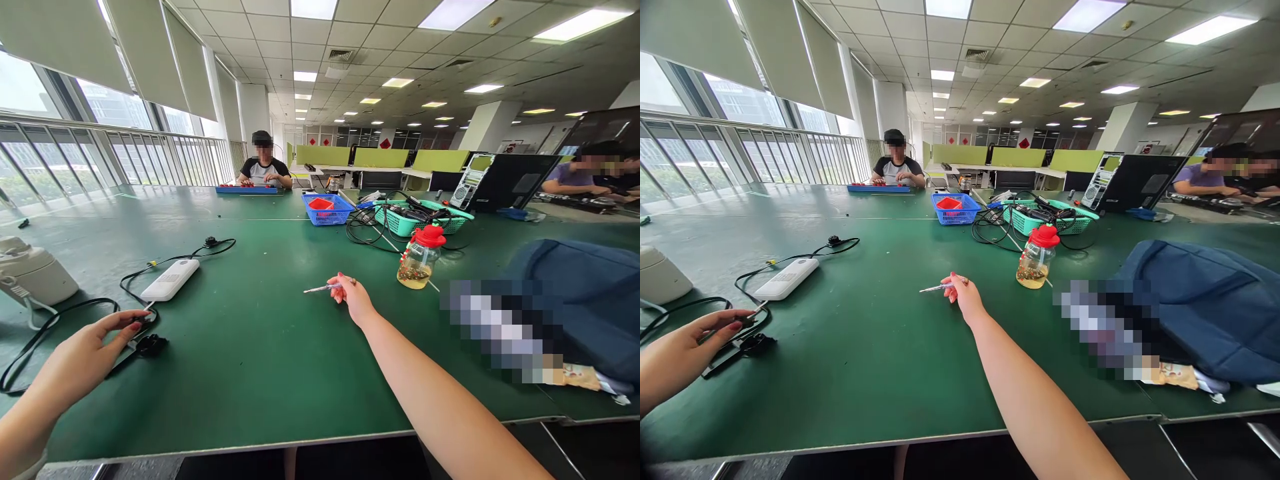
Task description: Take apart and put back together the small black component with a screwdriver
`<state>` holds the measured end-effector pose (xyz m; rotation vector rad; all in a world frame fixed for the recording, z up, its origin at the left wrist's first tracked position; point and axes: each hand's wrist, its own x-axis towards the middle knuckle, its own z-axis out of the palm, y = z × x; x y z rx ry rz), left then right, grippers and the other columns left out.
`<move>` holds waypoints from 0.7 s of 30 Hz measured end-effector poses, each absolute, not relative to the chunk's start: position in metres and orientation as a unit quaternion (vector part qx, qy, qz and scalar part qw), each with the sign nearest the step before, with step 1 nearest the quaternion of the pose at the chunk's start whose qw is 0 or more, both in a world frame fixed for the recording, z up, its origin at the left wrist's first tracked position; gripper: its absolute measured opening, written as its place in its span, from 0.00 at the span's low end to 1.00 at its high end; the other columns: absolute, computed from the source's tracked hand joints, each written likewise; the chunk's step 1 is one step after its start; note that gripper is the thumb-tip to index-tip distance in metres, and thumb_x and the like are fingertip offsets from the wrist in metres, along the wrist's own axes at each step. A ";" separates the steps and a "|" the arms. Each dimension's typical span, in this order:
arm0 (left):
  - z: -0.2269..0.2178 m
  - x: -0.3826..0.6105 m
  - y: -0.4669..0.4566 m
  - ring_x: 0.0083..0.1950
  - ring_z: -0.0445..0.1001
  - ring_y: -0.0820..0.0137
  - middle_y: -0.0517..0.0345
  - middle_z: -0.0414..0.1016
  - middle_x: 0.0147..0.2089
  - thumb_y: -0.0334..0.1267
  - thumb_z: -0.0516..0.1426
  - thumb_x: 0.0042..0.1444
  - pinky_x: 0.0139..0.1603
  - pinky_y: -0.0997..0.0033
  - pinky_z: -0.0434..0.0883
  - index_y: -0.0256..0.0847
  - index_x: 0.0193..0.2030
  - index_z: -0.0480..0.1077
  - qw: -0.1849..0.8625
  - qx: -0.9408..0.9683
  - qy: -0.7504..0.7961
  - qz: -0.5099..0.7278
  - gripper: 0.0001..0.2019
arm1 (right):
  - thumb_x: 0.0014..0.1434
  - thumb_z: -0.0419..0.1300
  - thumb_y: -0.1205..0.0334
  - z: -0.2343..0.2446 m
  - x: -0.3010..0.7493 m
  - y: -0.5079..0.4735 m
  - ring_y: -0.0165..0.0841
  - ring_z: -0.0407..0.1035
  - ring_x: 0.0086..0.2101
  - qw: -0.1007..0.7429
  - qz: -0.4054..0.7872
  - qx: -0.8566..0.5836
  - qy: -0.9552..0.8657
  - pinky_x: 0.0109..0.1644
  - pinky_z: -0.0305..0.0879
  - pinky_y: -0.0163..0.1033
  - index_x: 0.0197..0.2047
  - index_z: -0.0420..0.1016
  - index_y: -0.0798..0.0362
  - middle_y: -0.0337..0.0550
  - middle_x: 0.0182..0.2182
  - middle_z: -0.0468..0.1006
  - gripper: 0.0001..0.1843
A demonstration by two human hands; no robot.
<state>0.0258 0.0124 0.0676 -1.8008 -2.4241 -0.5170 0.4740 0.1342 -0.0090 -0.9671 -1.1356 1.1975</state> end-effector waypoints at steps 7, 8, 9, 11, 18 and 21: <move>0.046 0.011 0.008 0.49 0.75 0.62 0.64 0.82 0.45 0.49 0.42 0.58 0.48 0.65 0.71 0.60 0.50 0.75 0.075 -0.647 -0.753 -0.097 0.24 | 0.51 0.62 0.38 -0.006 0.474 0.132 0.27 0.60 0.19 0.568 0.509 -0.416 -0.495 0.25 0.57 0.36 0.30 0.79 0.54 0.38 0.19 0.72 0.24; 0.045 0.011 0.008 0.50 0.74 0.63 0.65 0.82 0.46 0.49 0.42 0.58 0.49 0.65 0.71 0.61 0.51 0.75 0.078 -0.652 -0.748 -0.092 0.24 | 0.51 0.62 0.38 -0.006 0.474 0.132 0.27 0.60 0.19 0.568 0.511 -0.415 -0.495 0.25 0.57 0.36 0.30 0.79 0.54 0.38 0.19 0.72 0.24; 0.044 0.010 0.009 0.50 0.74 0.63 0.66 0.81 0.46 0.49 0.41 0.58 0.49 0.65 0.71 0.61 0.50 0.75 0.081 -0.660 -0.742 -0.091 0.24 | 0.51 0.62 0.38 -0.006 0.474 0.131 0.27 0.60 0.19 0.567 0.512 -0.414 -0.494 0.25 0.57 0.36 0.30 0.79 0.54 0.38 0.19 0.72 0.24; 0.044 0.011 0.009 0.50 0.75 0.64 0.66 0.81 0.46 0.49 0.41 0.57 0.50 0.66 0.71 0.61 0.49 0.76 0.085 -0.676 -0.726 -0.096 0.24 | 0.51 0.62 0.39 -0.006 0.473 0.131 0.26 0.60 0.19 0.568 0.513 -0.414 -0.493 0.25 0.57 0.36 0.30 0.79 0.54 0.38 0.19 0.72 0.24; 0.043 0.012 0.006 0.44 0.77 0.64 0.62 0.81 0.42 0.50 0.40 0.57 0.48 0.64 0.72 0.61 0.49 0.76 0.091 -0.683 -0.721 -0.073 0.25 | 0.50 0.62 0.37 -0.006 0.473 0.132 0.26 0.60 0.19 0.564 0.511 -0.411 -0.501 0.25 0.58 0.36 0.30 0.79 0.53 0.38 0.19 0.72 0.25; 0.038 0.011 0.006 0.46 0.77 0.64 0.62 0.81 0.44 0.49 0.40 0.57 0.50 0.65 0.71 0.60 0.51 0.75 0.067 -0.689 -0.720 -0.051 0.26 | 0.51 0.62 0.37 -0.007 0.474 0.132 0.26 0.60 0.19 0.563 0.514 -0.408 -0.502 0.25 0.58 0.36 0.30 0.79 0.53 0.38 0.19 0.72 0.25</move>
